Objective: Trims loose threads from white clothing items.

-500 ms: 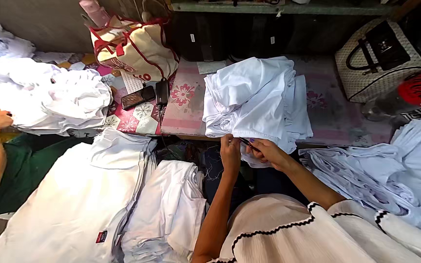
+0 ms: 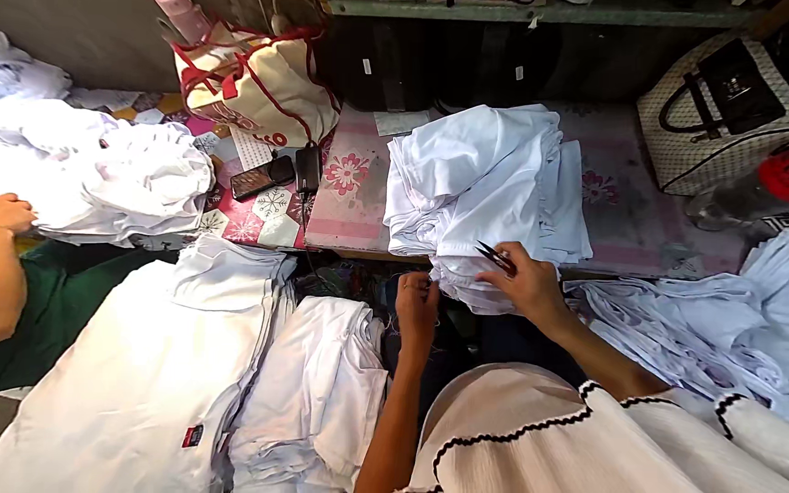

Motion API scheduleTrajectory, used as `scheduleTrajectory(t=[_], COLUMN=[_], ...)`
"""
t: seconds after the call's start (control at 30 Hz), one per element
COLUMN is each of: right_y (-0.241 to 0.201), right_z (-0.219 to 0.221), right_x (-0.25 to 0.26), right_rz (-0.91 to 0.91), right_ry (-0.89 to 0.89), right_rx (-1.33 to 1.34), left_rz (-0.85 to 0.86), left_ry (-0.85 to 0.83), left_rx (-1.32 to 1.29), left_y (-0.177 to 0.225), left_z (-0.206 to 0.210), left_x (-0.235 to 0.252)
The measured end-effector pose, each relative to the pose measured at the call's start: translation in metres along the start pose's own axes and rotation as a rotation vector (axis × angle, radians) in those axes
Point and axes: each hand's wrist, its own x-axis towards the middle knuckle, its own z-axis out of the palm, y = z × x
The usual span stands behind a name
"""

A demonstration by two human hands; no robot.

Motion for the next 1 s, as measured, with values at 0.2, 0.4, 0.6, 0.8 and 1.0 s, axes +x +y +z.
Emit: scheduleTrajectory(t=[0.2, 0.4, 0.6, 0.8, 1.0], right_y=[0.018, 0.063, 0.012, 0.026, 0.046], right_z=[-0.002, -0.046, -0.022, 0.001, 0.014], right_x=[0.018, -0.015, -0.009, 0.007, -0.002], right_rz=[-0.435, -0.185, -0.207, -0.312, -0.21], right_ry=[0.484, 0.297, 0.156, 0.1, 0.129], right_rx=[-0.122, -0.176, -0.231, -0.291, -0.265], left_rz=[0.292, 0.434, 0.213, 0.32, 0.326], left_ry=[0.254, 0.336, 0.178, 0.282, 0.24], left_rx=[0.075, 0.108, -0.039, 0.04, 0.094], left_y=[0.012, -0.003, 0.007, 0.008, 0.003], left_z=[0.049, 0.04, 0.036, 0.038, 0.046], left_x=[0.033, 0.003, 0.004, 0.019, 0.022])
